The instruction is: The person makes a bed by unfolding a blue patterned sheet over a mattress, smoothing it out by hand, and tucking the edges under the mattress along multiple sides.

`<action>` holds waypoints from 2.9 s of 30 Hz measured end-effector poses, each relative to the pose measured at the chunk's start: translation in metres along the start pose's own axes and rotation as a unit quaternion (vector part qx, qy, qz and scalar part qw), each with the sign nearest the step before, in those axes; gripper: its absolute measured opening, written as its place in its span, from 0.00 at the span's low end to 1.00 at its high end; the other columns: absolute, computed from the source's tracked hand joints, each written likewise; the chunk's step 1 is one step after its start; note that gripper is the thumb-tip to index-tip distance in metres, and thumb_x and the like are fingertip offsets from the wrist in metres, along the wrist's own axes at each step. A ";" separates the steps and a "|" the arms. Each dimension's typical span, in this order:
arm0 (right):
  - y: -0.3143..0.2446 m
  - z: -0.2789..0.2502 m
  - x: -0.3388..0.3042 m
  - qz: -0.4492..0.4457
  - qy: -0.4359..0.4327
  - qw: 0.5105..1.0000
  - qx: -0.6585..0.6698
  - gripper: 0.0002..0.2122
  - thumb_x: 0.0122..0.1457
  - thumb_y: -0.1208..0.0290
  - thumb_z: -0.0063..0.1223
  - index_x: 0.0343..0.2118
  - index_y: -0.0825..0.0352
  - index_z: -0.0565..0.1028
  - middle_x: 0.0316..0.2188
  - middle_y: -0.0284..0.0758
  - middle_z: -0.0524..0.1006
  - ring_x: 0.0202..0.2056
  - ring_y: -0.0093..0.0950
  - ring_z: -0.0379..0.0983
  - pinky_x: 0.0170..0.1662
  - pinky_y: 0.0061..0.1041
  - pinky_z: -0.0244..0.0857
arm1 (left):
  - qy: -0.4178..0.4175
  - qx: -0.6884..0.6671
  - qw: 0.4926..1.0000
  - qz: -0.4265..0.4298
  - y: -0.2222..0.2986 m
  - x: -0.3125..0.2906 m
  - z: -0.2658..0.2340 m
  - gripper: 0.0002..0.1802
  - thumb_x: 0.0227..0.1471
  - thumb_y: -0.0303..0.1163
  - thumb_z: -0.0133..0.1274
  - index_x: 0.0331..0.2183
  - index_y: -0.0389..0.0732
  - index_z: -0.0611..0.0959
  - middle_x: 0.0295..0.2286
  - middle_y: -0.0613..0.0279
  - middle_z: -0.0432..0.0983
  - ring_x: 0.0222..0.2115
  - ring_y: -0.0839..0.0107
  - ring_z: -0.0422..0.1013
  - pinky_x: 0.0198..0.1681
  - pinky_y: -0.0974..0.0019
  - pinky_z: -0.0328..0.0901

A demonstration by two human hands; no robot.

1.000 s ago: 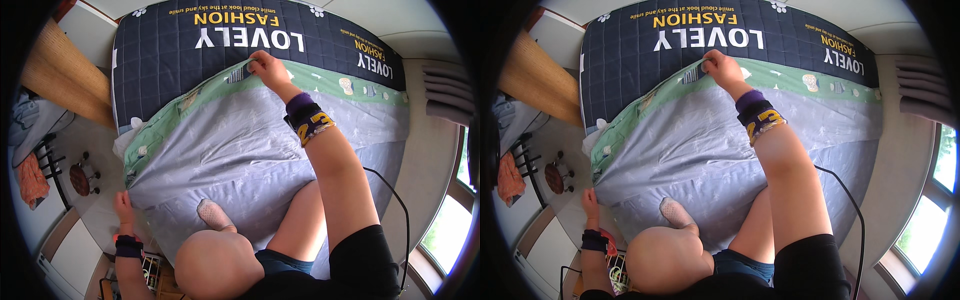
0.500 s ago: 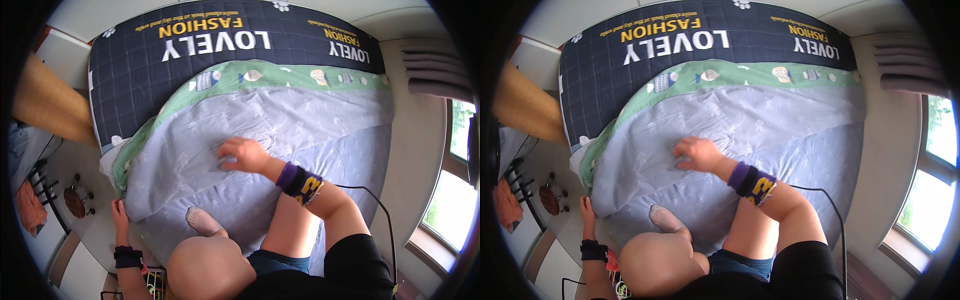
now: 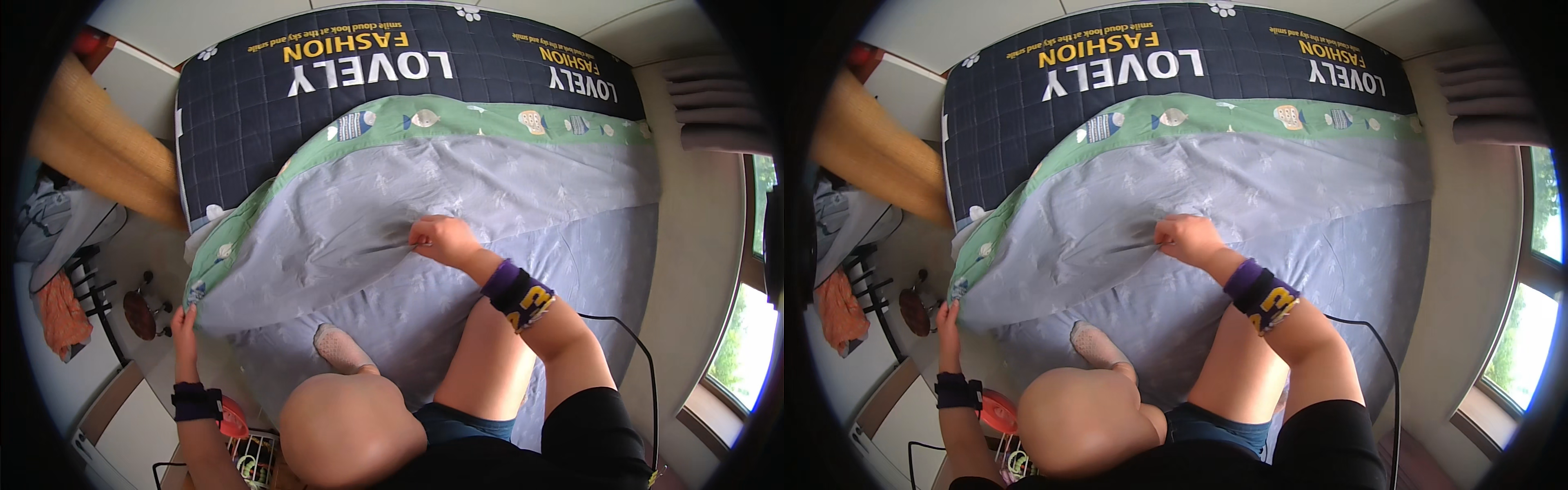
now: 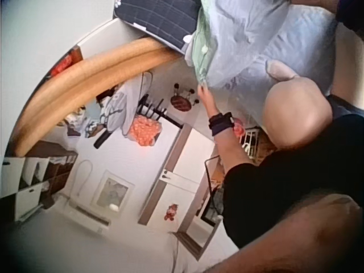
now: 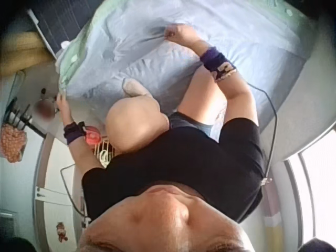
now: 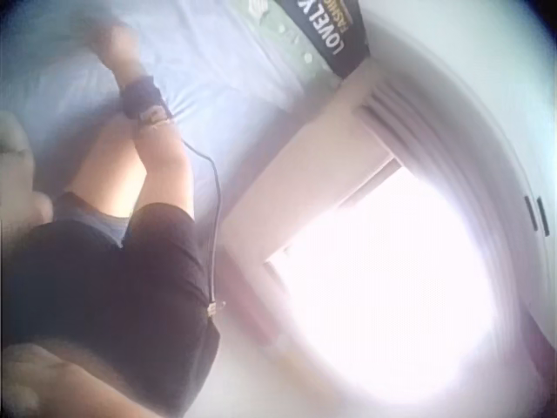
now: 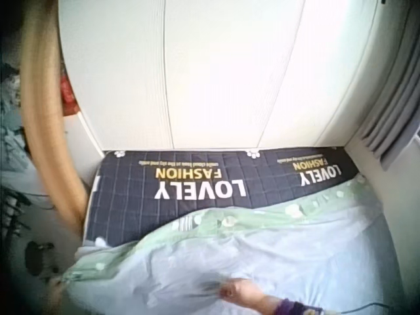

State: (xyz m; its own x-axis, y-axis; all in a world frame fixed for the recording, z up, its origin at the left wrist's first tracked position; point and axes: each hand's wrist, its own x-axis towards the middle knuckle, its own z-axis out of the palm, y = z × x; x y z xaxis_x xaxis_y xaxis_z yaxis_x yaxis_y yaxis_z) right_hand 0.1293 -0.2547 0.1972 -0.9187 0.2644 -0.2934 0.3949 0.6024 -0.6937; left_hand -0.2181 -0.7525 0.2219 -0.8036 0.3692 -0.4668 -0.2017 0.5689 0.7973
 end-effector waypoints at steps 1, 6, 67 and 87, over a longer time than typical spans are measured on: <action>-0.004 -0.010 0.003 -0.010 0.015 1.000 0.017 0.06 0.48 0.73 0.61 0.29 0.58 0.77 0.28 0.27 0.77 0.31 0.30 0.77 0.35 0.31 0.71 | 0.008 -0.002 1.000 0.015 0.011 0.007 -0.013 0.15 0.62 0.38 0.53 0.42 0.35 0.80 0.36 0.71 0.76 0.35 0.82 0.67 0.42 0.74 0.61; -0.040 -0.073 0.002 -0.059 0.101 0.991 0.072 0.12 0.46 0.82 0.58 0.34 0.62 0.82 0.25 0.32 0.75 0.24 0.25 0.73 0.30 0.24 0.69 | 0.050 -0.014 0.995 0.082 0.106 0.035 -0.049 0.16 0.64 0.39 0.50 0.43 0.34 0.80 0.36 0.69 0.77 0.36 0.82 0.69 0.42 0.75 0.63; 0.032 -0.114 0.119 0.251 0.259 0.696 0.621 0.13 0.64 0.59 0.55 0.28 0.61 0.72 0.23 0.29 0.74 0.27 0.22 0.72 0.28 0.21 0.65 | 0.014 -0.453 0.891 -0.033 0.149 0.188 0.073 0.13 0.59 0.41 0.56 0.30 0.44 0.74 0.24 0.67 0.71 0.36 0.66 0.72 0.51 0.55 0.68; 0.106 -0.164 0.384 0.126 0.303 0.638 0.696 0.18 0.72 0.65 0.36 0.52 0.79 0.63 0.52 0.48 0.73 0.54 0.43 0.72 0.59 0.38 0.69 | 0.092 -0.286 0.953 -0.041 0.240 0.468 0.127 0.19 0.68 0.44 0.37 0.44 0.37 0.70 0.41 0.52 0.80 0.41 0.65 0.77 0.42 0.64 0.72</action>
State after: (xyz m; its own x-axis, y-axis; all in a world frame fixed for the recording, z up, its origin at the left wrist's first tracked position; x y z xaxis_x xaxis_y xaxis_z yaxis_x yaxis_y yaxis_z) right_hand -0.1802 0.0344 0.1193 -0.4882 0.7182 -0.4959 -0.2470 -0.6587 -0.7107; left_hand -0.5710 -0.3499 0.1458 -0.8461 0.1766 -0.5029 -0.4976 0.0762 0.8640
